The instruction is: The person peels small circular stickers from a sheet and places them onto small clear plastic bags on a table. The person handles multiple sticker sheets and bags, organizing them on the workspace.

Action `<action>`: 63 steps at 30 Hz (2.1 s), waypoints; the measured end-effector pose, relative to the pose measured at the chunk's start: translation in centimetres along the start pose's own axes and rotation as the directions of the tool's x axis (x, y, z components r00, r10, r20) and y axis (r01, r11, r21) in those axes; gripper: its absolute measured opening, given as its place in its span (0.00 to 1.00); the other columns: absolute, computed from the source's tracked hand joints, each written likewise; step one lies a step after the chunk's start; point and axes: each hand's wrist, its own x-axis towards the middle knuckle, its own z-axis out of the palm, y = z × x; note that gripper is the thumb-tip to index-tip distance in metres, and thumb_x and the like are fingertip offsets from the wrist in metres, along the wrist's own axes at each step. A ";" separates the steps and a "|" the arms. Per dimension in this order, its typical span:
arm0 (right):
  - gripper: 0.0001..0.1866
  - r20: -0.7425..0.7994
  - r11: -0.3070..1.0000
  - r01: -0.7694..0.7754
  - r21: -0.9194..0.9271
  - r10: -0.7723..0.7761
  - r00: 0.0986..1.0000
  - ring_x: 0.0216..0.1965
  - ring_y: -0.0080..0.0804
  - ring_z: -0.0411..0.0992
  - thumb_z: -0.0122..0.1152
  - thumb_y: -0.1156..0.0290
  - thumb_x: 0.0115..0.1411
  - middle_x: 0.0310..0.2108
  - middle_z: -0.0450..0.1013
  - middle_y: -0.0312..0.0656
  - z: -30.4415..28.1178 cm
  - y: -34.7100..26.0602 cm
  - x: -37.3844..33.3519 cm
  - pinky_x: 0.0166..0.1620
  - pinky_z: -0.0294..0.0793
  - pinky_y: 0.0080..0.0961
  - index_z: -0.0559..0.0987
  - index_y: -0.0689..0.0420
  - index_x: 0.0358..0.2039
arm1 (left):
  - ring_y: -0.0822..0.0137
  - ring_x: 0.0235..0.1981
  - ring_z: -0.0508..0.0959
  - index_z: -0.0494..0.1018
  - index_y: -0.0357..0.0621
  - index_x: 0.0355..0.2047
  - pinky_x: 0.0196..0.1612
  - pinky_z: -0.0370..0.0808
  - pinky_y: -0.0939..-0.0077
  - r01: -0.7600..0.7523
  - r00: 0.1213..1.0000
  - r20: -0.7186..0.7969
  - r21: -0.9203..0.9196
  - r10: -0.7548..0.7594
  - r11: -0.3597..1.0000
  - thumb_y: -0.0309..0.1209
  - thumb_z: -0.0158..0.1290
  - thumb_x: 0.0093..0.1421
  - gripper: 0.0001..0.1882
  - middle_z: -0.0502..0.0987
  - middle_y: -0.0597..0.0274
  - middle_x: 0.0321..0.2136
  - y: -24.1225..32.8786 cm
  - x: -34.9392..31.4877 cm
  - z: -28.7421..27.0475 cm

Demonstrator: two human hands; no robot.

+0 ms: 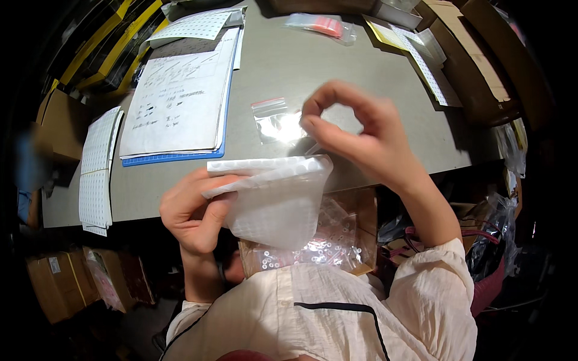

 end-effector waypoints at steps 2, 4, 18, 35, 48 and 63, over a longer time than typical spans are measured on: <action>0.05 0.018 0.971 0.126 -0.203 -0.125 0.992 0.36 0.33 0.76 0.65 0.76 0.58 0.33 0.77 0.40 0.8 0.9 1.8 0.43 0.75 0.27 0.79 0.60 0.35 | 0.61 0.29 0.83 0.84 0.33 0.36 0.33 0.76 0.77 0.040 0.999 0.004 -0.026 -0.040 0.999 0.12 0.53 0.47 0.17 0.84 0.48 0.33 0.6 -0.6 0.1; 0.07 0.161 0.815 0.347 -0.465 -0.307 0.938 0.37 0.44 0.74 0.66 0.77 0.54 0.32 0.75 0.45 1.8 1.5 3.4 0.43 0.73 0.35 0.75 0.58 0.31 | 0.62 0.28 0.82 0.84 0.33 0.35 0.32 0.75 0.77 0.088 0.996 0.015 -0.049 -0.088 0.995 0.13 0.54 0.48 0.15 0.84 0.48 0.32 1.5 -1.2 0.2; 0.14 0.336 0.769 0.423 -0.479 -0.285 0.898 0.48 0.41 0.76 0.64 0.77 0.55 0.44 0.79 0.43 1.2 0.1 3.5 0.56 0.71 0.36 0.84 0.58 0.44 | 0.61 0.30 0.84 0.85 0.35 0.35 0.32 0.78 0.78 0.124 0.976 -0.188 0.092 -0.105 0.988 0.13 0.56 0.44 0.17 0.84 0.47 0.31 3.6 -4.3 -2.0; 0.15 0.183 0.888 0.456 -0.054 -0.440 0.879 0.44 0.46 0.79 0.70 0.84 0.49 0.41 0.80 0.51 0.9 -4.1 -2.0 0.59 0.74 0.46 0.82 0.66 0.40 | 0.55 0.40 0.85 0.86 0.36 0.33 0.45 0.80 0.71 0.043 0.978 -0.206 0.096 -0.022 0.994 0.14 0.57 0.46 0.14 0.84 0.42 0.38 5.8 -5.2 -0.9; 0.10 0.229 0.698 0.612 -0.373 -0.570 0.789 0.33 0.41 0.75 0.68 0.84 0.50 0.32 0.75 0.46 1.0 -4.1 -3.1 0.50 0.77 0.43 0.80 0.65 0.35 | 0.53 0.41 0.84 0.85 0.34 0.35 0.46 0.80 0.69 -0.007 0.987 -0.155 0.172 0.034 0.985 0.16 0.57 0.47 0.14 0.84 0.43 0.37 6.4 -5.2 -0.2; 0.06 0.502 0.716 0.428 -0.552 -0.124 0.856 0.36 0.46 0.73 0.63 0.75 0.55 0.30 0.75 0.44 -1.1 1.3 2.2 0.50 0.71 0.35 0.77 0.61 0.32 | 0.66 0.32 0.76 0.81 0.24 0.36 0.38 0.68 0.79 0.118 0.859 -0.463 -0.234 -0.217 0.965 0.19 0.54 0.48 0.15 0.80 0.49 0.32 2.8 -7.7 -3.7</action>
